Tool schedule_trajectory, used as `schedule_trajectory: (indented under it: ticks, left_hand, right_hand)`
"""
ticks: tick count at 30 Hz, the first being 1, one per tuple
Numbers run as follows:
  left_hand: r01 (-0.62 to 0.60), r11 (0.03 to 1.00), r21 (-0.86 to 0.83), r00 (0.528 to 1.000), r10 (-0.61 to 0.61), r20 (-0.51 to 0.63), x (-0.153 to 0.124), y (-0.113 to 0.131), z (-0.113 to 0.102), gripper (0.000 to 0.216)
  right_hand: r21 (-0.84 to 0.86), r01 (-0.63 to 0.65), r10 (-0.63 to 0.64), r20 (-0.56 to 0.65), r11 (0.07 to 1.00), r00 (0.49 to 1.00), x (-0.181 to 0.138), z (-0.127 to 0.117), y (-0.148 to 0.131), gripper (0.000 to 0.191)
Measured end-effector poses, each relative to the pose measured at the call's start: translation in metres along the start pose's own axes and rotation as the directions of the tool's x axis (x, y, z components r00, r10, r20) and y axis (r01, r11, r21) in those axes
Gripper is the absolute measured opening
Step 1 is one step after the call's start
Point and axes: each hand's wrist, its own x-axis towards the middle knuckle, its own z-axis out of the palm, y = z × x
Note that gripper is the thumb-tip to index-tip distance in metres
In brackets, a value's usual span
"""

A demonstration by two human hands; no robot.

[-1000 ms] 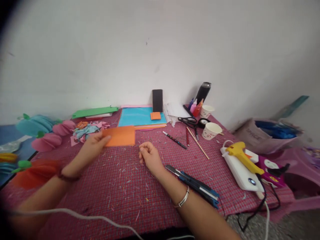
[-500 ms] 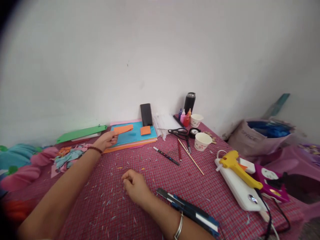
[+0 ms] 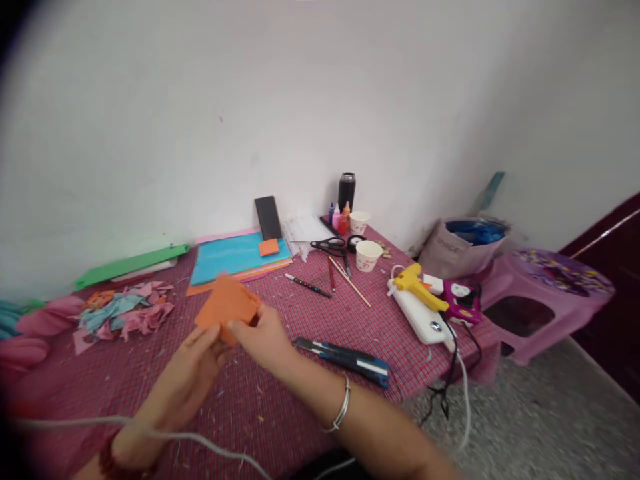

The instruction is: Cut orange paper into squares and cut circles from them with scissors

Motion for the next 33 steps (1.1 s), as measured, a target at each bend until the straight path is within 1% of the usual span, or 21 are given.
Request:
schedule_trajectory:
  ticks: [1, 2, 3, 4, 5, 6, 7, 8, 9, 11, 13, 15, 17, 19, 23, 25, 28, 30, 33]
  left_hand:
    - [0.044, 0.999, 0.029, 0.999, -0.044, 0.027, -0.011, -0.003, -0.006, 0.04]
    - [0.066, 0.996, 0.067, 0.995, -0.071, 0.076, -0.021, -0.004, -0.013, 0.043]
    - [0.065, 0.992, 0.107, 0.988, -0.08, 0.133, -0.028, -0.003, -0.019, 0.045]
    - [0.044, 0.989, 0.141, 0.979, -0.071, 0.189, -0.034, -0.003, -0.025, 0.046]
    - [0.014, 0.985, 0.171, 0.97, -0.054, 0.236, -0.04, -0.002, -0.03, 0.044]
    - [-0.018, 0.982, 0.19, 0.963, -0.034, 0.267, -0.045, -0.001, -0.033, 0.039]
    - [-0.049, 0.979, 0.198, 0.959, -0.01, 0.283, -0.05, -0.001, -0.035, 0.033]
    - [-0.079, 0.977, 0.198, 0.954, 0.017, 0.299, -0.054, -0.002, -0.036, 0.027]
    - [-0.11, 0.976, 0.19, 0.944, 0.043, 0.326, -0.059, -0.003, -0.036, 0.021]
    - [-0.178, 0.972, 0.15, 0.905, 0.102, 0.413, -0.066, -0.008, -0.035, 0.011]
    - [-0.256, 0.961, 0.108, 0.847, 0.168, 0.505, -0.071, -0.013, -0.034, 0.005]
    - [-0.323, 0.943, 0.084, 0.792, 0.221, 0.57, -0.074, -0.018, -0.034, 0.004]
    - [-0.378, 0.921, 0.098, 0.751, 0.243, 0.614, -0.076, -0.02, -0.033, 0.006]
    - [-0.419, 0.898, 0.132, 0.719, 0.24, 0.652, -0.077, -0.021, -0.031, 0.009]
    - [-0.462, 0.871, 0.169, 0.679, 0.225, 0.698, -0.082, -0.019, -0.027, 0.008]
    - [-0.475, 0.866, 0.158, 0.661, 0.232, 0.714, -0.084, -0.019, -0.027, 0.012]
    - [-0.493, 0.855, 0.163, 0.646, 0.234, 0.726, -0.085, -0.021, -0.027, 0.01]
    - [-0.507, 0.847, 0.159, 0.634, 0.242, 0.734, -0.085, -0.022, -0.026, 0.006]
    - [-0.564, 0.816, 0.13, 0.59, 0.287, 0.755, -0.085, -0.021, -0.025, 0.004]
  right_hand:
    - [-0.094, -0.02, 0.022, 0.022, 0.995, 1.0, -0.007, 0.001, -0.004, 0.023]
    - [-0.227, -0.023, 0.035, 0.047, 0.974, 0.998, -0.016, 0.001, -0.009, 0.019]
    - [-0.382, -0.007, 0.042, 0.085, 0.924, 0.996, -0.025, 0.001, -0.015, 0.017]
    - [-0.534, 0.034, 0.046, 0.136, 0.845, 0.99, -0.035, 0.0, -0.022, 0.016]
    - [-0.659, 0.091, 0.048, 0.19, 0.747, 0.981, -0.045, 0.0, -0.029, 0.014]
    - [-0.741, 0.155, 0.046, 0.243, 0.653, 0.969, -0.054, 0.001, -0.037, 0.011]
    - [-0.78, 0.216, 0.035, 0.291, 0.588, 0.956, -0.064, 0.001, -0.046, 0.007]
    - [-0.779, 0.271, 0.016, 0.338, 0.565, 0.941, -0.073, 0.002, -0.054, 0.004]
    - [-0.742, 0.315, -0.01, 0.384, 0.592, 0.923, -0.082, 0.002, -0.062, 0.004]
    - [-0.591, 0.358, -0.084, 0.438, 0.723, 0.895, -0.097, 0.003, -0.076, 0.011]
    - [-0.422, 0.345, -0.148, 0.434, 0.838, 0.889, -0.109, 0.002, -0.085, 0.018]
    - [-0.347, 0.314, -0.162, 0.401, 0.884, 0.902, -0.118, 0.001, -0.091, 0.016]
    - [-0.344, 0.292, -0.148, 0.388, 0.892, 0.91, -0.125, 0.001, -0.093, 0.011]
    - [-0.357, 0.29, -0.144, 0.384, 0.888, 0.912, -0.129, 0.001, -0.095, 0.008]
    - [-0.376, 0.283, -0.139, 0.367, 0.882, 0.92, -0.133, 0.0, -0.096, 0.007]
    - [-0.394, 0.273, -0.126, 0.362, 0.877, 0.924, -0.135, -0.001, -0.096, 0.009]
    - [-0.448, 0.297, -0.127, 0.37, 0.843, 0.92, -0.137, -0.002, -0.095, 0.01]
    - [-0.468, 0.338, -0.146, 0.399, 0.816, 0.905, -0.138, -0.002, -0.094, 0.01]
    - [-0.479, 0.453, -0.218, 0.468, 0.752, 0.856, -0.135, -0.003, -0.089, 0.029]
